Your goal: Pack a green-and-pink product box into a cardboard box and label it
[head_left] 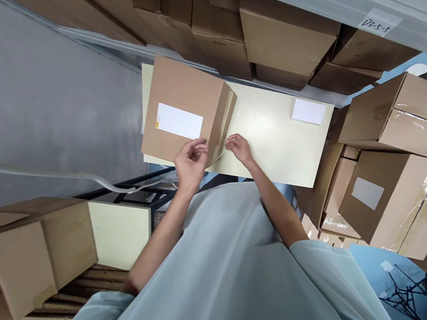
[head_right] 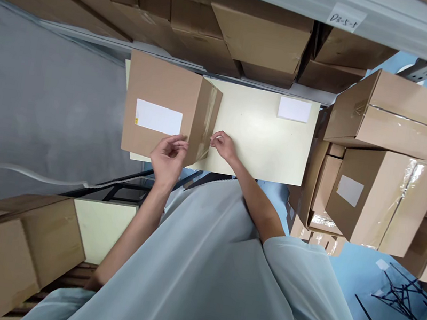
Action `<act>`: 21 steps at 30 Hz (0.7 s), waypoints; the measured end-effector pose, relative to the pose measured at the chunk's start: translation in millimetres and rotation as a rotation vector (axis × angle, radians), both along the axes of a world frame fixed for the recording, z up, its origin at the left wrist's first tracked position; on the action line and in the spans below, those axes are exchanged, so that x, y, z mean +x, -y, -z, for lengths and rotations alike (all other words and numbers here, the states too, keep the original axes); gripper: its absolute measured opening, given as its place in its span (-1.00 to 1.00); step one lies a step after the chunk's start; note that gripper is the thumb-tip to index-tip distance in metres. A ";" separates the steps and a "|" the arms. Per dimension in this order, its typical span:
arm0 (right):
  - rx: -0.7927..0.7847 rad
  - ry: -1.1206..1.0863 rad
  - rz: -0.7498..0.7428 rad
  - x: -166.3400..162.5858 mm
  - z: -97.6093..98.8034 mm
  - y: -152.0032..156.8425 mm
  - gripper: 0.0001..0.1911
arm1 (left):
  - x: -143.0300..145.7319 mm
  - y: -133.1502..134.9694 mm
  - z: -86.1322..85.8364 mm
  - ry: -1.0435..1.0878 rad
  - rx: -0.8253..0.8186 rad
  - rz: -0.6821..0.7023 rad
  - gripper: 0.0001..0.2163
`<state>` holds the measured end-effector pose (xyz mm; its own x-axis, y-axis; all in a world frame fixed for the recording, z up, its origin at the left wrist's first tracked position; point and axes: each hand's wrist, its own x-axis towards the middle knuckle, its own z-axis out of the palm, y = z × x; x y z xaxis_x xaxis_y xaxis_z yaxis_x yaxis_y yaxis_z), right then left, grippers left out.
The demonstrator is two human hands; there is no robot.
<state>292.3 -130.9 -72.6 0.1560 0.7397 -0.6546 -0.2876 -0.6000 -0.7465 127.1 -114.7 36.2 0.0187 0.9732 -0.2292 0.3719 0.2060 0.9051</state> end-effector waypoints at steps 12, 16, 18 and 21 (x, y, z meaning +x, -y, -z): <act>0.127 -0.116 0.124 0.7 15.5 35.6 -0.83 | -4.7 -12.5 14.2 0.010 -0.069 0.009 -0.73; 0.164 -0.142 0.217 -12.7 29.0 24.7 -0.73 | -8.6 -12.5 17.2 0.053 -0.066 0.014 -0.70; 0.187 -0.145 0.258 -22.0 37.2 15.9 -0.71 | -11.3 -13.5 17.8 0.058 -0.082 0.029 -0.68; 0.209 -0.136 0.295 -35.8 47.3 5.0 -0.72 | -15.1 -15.5 17.5 0.040 -0.117 0.047 -0.65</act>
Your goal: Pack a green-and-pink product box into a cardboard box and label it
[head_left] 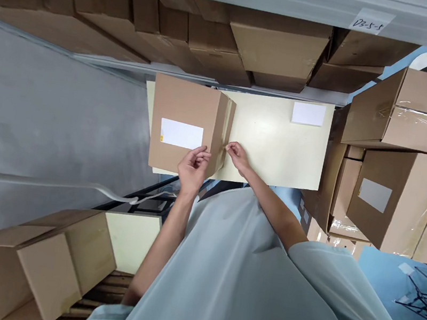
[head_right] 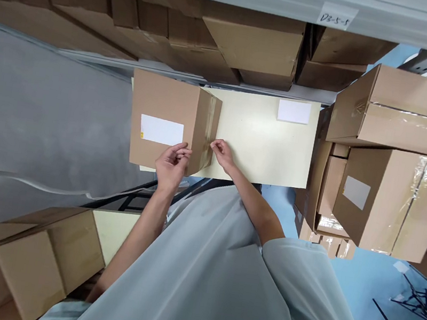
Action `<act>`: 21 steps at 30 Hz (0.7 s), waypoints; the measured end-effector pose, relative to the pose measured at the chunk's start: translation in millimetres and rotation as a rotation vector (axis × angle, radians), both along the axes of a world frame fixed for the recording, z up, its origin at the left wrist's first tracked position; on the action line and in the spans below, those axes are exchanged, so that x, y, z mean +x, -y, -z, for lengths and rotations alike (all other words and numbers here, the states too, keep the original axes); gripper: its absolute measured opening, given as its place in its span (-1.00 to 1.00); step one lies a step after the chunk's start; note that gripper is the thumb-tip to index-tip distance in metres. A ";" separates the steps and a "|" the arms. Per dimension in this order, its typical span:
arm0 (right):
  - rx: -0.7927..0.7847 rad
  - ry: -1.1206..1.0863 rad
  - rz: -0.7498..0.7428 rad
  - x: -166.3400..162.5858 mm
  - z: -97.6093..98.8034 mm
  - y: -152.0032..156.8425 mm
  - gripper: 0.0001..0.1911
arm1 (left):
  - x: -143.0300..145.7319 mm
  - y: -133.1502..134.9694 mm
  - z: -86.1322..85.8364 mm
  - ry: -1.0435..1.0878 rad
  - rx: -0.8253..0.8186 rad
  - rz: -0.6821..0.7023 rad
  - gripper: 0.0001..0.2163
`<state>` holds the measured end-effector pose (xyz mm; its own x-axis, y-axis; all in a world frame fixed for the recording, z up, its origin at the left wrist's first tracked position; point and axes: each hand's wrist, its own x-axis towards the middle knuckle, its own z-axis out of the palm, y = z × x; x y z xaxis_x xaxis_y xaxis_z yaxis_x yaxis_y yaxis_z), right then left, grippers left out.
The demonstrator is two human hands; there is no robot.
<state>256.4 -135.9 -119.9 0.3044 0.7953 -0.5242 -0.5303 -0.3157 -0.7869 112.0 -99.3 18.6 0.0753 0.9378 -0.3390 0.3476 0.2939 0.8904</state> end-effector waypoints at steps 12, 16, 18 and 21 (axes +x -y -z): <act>-0.122 0.152 0.129 -35.4 11.2 -11.4 -0.70 | -6.2 -2.3 -3.2 0.012 -0.090 0.049 -0.50; -0.266 0.193 0.129 -30.0 7.4 -8.1 -0.62 | -8.8 -4.1 -2.2 0.064 -0.115 0.042 -0.48; -0.334 0.222 0.126 -21.9 -0.6 -3.1 -0.55 | -10.5 -5.7 -4.0 0.109 -0.131 0.048 -0.47; -0.371 0.261 0.110 -16.6 -19.8 7.8 -0.61 | -15.2 -10.3 -8.2 0.153 -0.168 0.083 -0.43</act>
<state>239.9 -143.7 -100.1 0.5357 0.5242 -0.6620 -0.3758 -0.5540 -0.7428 96.7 -89.0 26.8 0.2118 0.8575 -0.4688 0.2414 0.4190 0.8753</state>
